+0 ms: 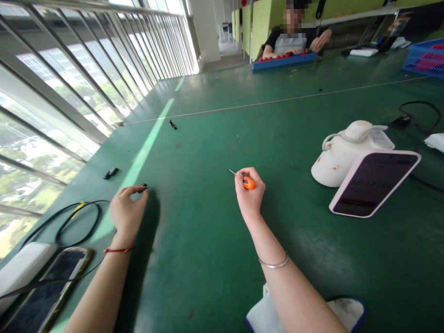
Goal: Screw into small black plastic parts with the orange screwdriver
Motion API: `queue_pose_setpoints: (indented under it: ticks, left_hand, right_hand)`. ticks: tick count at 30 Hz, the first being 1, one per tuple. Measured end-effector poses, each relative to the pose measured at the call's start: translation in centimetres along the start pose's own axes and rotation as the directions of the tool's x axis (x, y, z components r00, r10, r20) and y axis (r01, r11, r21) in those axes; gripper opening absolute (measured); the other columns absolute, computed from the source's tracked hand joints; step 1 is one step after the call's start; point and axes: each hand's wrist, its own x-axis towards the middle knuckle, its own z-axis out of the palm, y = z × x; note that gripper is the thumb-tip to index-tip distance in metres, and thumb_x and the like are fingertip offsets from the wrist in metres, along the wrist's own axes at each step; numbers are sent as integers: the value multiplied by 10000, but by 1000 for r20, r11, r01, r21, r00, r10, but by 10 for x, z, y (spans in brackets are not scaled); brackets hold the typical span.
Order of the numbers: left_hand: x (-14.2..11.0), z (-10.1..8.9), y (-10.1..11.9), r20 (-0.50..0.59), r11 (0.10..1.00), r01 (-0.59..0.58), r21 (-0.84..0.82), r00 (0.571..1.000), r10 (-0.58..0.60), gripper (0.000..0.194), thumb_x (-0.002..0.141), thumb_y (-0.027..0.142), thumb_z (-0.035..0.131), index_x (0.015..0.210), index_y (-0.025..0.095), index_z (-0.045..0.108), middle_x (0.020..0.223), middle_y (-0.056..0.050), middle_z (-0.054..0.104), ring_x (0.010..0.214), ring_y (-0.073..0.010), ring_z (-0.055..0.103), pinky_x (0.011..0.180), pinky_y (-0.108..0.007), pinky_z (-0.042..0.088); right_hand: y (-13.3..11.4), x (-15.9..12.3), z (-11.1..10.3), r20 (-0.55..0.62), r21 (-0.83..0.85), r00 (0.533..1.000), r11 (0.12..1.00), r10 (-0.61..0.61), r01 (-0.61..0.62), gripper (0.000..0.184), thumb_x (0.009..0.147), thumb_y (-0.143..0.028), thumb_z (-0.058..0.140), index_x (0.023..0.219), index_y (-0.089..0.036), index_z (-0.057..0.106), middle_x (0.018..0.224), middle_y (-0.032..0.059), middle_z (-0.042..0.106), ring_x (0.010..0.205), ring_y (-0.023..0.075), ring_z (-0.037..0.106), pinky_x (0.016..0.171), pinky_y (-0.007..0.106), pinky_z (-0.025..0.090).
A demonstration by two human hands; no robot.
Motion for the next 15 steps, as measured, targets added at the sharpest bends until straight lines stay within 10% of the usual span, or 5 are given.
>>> queue_pose_setpoints:
  ticks: [15]
  left_hand:
    - [6, -21, -31, -44, 958, 285, -26, 957, -286, 221, 755, 326, 612, 903, 206, 725, 853, -34, 674, 780, -209, 618, 716, -314, 455]
  right_hand:
    - [1, 0, -2, 3, 4, 1000, 1000, 5, -5, 146, 757, -303, 564, 678, -181, 561, 628, -17, 565, 557, 110, 505, 541, 224, 397]
